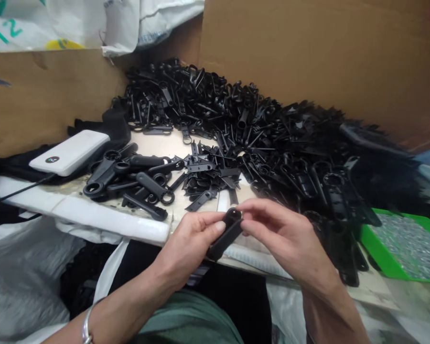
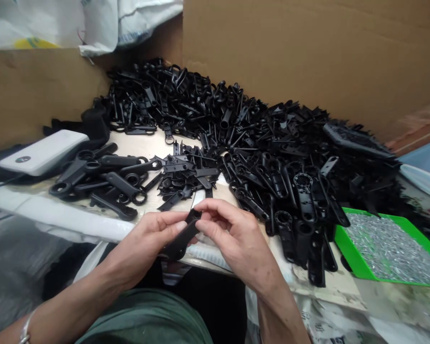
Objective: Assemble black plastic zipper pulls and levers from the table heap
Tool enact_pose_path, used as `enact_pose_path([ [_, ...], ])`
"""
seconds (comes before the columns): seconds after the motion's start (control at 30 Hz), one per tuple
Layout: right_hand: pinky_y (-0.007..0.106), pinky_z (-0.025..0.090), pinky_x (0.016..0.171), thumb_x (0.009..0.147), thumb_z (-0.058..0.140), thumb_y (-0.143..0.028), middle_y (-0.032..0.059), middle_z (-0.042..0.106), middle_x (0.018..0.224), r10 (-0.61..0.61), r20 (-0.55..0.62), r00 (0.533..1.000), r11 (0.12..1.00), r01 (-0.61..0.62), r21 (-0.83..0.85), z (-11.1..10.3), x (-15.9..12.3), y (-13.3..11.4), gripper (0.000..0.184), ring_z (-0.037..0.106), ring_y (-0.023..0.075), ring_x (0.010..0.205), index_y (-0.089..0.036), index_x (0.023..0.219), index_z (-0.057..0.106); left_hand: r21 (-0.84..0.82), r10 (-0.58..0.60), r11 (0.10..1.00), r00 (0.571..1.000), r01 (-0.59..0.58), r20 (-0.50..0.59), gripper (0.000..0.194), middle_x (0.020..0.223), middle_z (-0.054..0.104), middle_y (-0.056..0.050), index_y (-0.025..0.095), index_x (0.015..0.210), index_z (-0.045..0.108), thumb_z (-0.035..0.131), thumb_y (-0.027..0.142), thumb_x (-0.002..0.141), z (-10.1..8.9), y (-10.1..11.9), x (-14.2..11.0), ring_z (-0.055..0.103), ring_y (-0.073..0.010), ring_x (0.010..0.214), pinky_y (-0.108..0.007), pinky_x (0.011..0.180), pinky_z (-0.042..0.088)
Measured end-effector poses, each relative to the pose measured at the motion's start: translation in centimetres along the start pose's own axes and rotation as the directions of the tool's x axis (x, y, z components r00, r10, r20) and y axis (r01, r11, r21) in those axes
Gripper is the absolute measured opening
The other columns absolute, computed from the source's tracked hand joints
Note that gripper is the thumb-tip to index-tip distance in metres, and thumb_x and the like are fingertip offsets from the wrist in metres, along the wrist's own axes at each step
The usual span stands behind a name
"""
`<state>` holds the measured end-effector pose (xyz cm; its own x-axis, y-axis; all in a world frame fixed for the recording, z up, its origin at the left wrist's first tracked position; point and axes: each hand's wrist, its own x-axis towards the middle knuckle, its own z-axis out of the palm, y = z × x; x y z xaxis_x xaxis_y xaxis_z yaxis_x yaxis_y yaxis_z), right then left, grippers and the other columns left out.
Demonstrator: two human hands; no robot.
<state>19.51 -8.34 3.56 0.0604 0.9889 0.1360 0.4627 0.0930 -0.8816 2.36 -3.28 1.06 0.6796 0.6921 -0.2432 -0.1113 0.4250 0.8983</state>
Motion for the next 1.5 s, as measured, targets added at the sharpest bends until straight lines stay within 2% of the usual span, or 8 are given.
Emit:
enact_pose_path([
  [0.33,0.026,0.046,0.072,0.087,0.065,-0.018,-0.0014,0.065,0.084,-0.096,-0.053,0.994,0.947,0.075,-0.313,-0.3,0.2,1.0,0.017,0.062,0.0155,0.077,-0.022,0.104,0.064,0.106,-0.047,0.993,0.999,0.046,0.011,0.039,0.081,0.067,-0.006,0.018,0.12,0.064,0.052,0.042,0.091,-0.3,-0.5,-0.3,0.057,-0.015,0.073,-0.022,0.06,0.036],
  [0.53,0.027,0.045,0.07,0.088,0.064,-0.019,-0.0003,0.065,0.084,-0.098,-0.025,0.995,0.922,0.081,-0.379,-0.2,0.7,0.8,0.014,0.061,0.0161,0.076,-0.021,0.102,0.066,0.169,0.053,0.984,0.997,-0.061,0.049,0.034,0.085,0.065,-0.001,0.019,0.119,0.065,0.061,0.023,0.086,0.0,-0.6,0.1,0.052,-0.0118,0.071,-0.022,0.062,0.038],
  [0.63,0.026,0.048,0.073,0.089,0.063,-0.025,0.0011,0.067,0.091,-0.034,-0.053,0.998,0.965,0.019,-0.261,0.3,0.6,1.1,0.015,0.062,0.0166,0.081,-0.021,0.103,0.066,0.315,0.16,0.938,0.987,-0.145,-0.023,0.033,0.086,0.067,-0.001,0.021,0.119,0.065,0.054,0.019,0.089,-0.1,-1.0,0.2,0.058,-0.0141,0.077,-0.024,0.069,0.043],
  [0.73,0.023,0.051,0.075,0.089,0.062,-0.025,0.0008,0.068,0.1,0.087,-0.018,0.996,0.996,-0.087,-0.001,1.4,0.1,1.2,0.026,0.064,0.016,0.088,-0.023,0.114,0.065,0.492,0.299,0.835,0.954,-0.246,-0.031,0.036,0.097,0.071,0.0,0.024,0.122,0.063,0.052,0.015,0.089,-0.2,-1.2,0.1,0.062,-0.0159,0.087,-0.024,0.077,0.045],
  [0.93,0.02,0.054,0.067,0.089,0.063,-0.03,0.0003,0.068,0.09,0.236,-0.106,0.966,0.882,-0.167,0.441,4.6,-0.8,2.0,0.023,0.064,0.0134,0.078,-0.023,0.111,0.066,0.595,0.385,0.745,0.923,-0.302,-0.014,0.038,0.115,0.069,-0.001,0.023,0.125,0.061,0.052,0.013,0.089,0.0,-1.2,0.0,0.064,-0.0176,0.101,-0.024,0.083,0.048],
  [1.13,0.026,0.054,0.062,0.088,0.064,-0.032,-0.0003,0.062,0.068,0.247,-0.206,0.947,0.864,-0.12,0.488,6.0,-1.0,3.2,0.022,0.062,0.0158,0.064,-0.019,0.105,0.066,0.636,0.354,0.735,0.933,-0.235,-0.064,0.037,0.098,0.074,-0.001,0.022,0.116,0.068,0.055,0.01,0.083,-0.2,-1.3,0.7,0.067,-0.0202,0.09,-0.025,0.075,0.05],
  [1.33,0.026,0.054,0.064,0.086,0.066,-0.032,0.0017,0.066,0.079,0.224,-0.154,0.962,0.857,-0.119,0.502,5.4,-0.2,3.3,0.02,0.063,0.0158,0.067,-0.02,0.101,0.067,0.606,0.296,0.771,0.952,-0.194,-0.072,0.035,0.093,0.074,0.001,0.022,0.116,0.068,0.058,0.014,0.083,-0.5,-1.3,1.2,0.065,-0.0185,0.084,-0.024,0.072,0.047],
  [1.5,0.024,0.053,0.071,0.084,0.07,-0.031,0.0021,0.067,0.087,0.235,-0.02,0.972,0.784,-0.178,0.595,4.4,0.3,3.8,0.023,0.063,0.0154,0.078,-0.021,0.105,0.067,0.577,0.304,0.787,0.951,-0.219,-0.053,0.035,0.103,0.073,0.002,0.024,0.118,0.067,0.057,0.015,0.085,-0.4,-1.0,1.4,0.063,-0.0183,0.097,-0.024,0.083,0.046],
])
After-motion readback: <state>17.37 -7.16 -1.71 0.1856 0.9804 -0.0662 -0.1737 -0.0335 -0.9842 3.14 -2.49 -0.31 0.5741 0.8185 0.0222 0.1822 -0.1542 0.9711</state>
